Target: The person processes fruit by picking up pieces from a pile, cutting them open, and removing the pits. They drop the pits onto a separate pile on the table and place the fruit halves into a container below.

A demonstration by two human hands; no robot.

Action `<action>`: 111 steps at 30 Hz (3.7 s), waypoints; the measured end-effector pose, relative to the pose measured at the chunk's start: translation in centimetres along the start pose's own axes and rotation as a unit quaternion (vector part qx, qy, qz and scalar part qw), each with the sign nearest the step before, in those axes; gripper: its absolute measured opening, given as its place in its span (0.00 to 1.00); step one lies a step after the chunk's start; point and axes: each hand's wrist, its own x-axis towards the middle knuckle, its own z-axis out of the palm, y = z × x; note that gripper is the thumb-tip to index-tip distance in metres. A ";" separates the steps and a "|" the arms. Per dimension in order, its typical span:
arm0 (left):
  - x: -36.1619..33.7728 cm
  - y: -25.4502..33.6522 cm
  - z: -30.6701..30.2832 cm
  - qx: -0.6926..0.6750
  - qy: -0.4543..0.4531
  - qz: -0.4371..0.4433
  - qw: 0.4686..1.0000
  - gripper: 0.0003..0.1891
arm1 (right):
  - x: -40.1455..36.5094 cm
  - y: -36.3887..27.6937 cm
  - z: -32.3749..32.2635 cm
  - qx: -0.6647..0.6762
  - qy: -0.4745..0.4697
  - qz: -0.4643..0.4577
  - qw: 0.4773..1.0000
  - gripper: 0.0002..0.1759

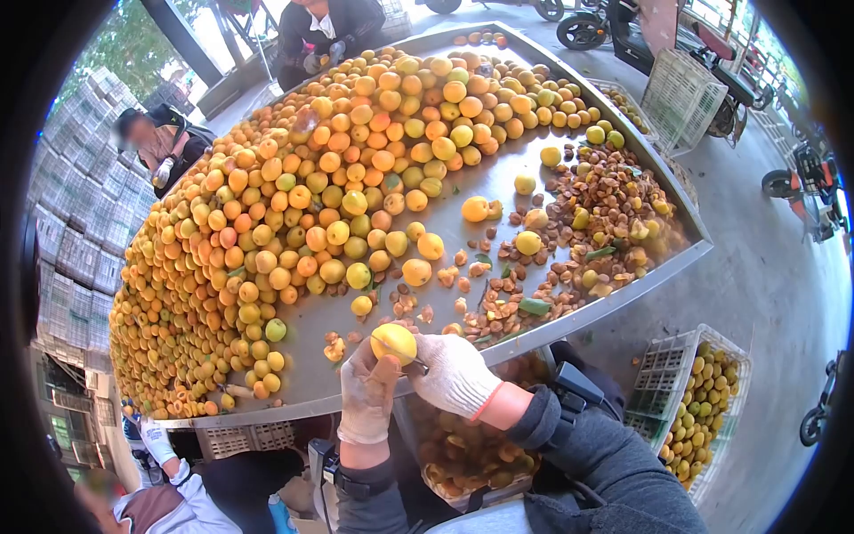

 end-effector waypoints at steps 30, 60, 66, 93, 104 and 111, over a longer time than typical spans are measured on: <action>0.0 0.6 -0.2 0.224 0.000 0.117 0.967 0.33 | 0.2 0.3 0.3 0.255 -0.146 -0.032 0.955 0.11; 1.5 -1.6 0.7 0.615 0.031 0.452 0.646 0.26 | 1.1 -1.0 -3.7 0.316 -0.043 0.120 0.940 0.21; 1.8 -1.5 -0.2 0.164 0.165 0.232 0.945 0.21 | 0.6 -1.6 -2.8 0.390 -0.091 0.184 0.898 0.18; 1.1 -3.6 2.5 0.272 0.069 -0.025 0.959 0.30 | 0.8 -1.7 -5.2 0.540 0.229 -0.074 0.806 0.11; 1.1 -3.2 2.2 0.266 0.077 -0.059 0.959 0.26 | 3.2 0.1 -5.9 0.761 0.079 0.030 0.643 0.11; 1.7 -5.8 -0.9 0.252 0.065 0.118 0.958 0.23 | 3.1 -1.6 -2.2 0.476 0.226 -0.112 0.843 0.12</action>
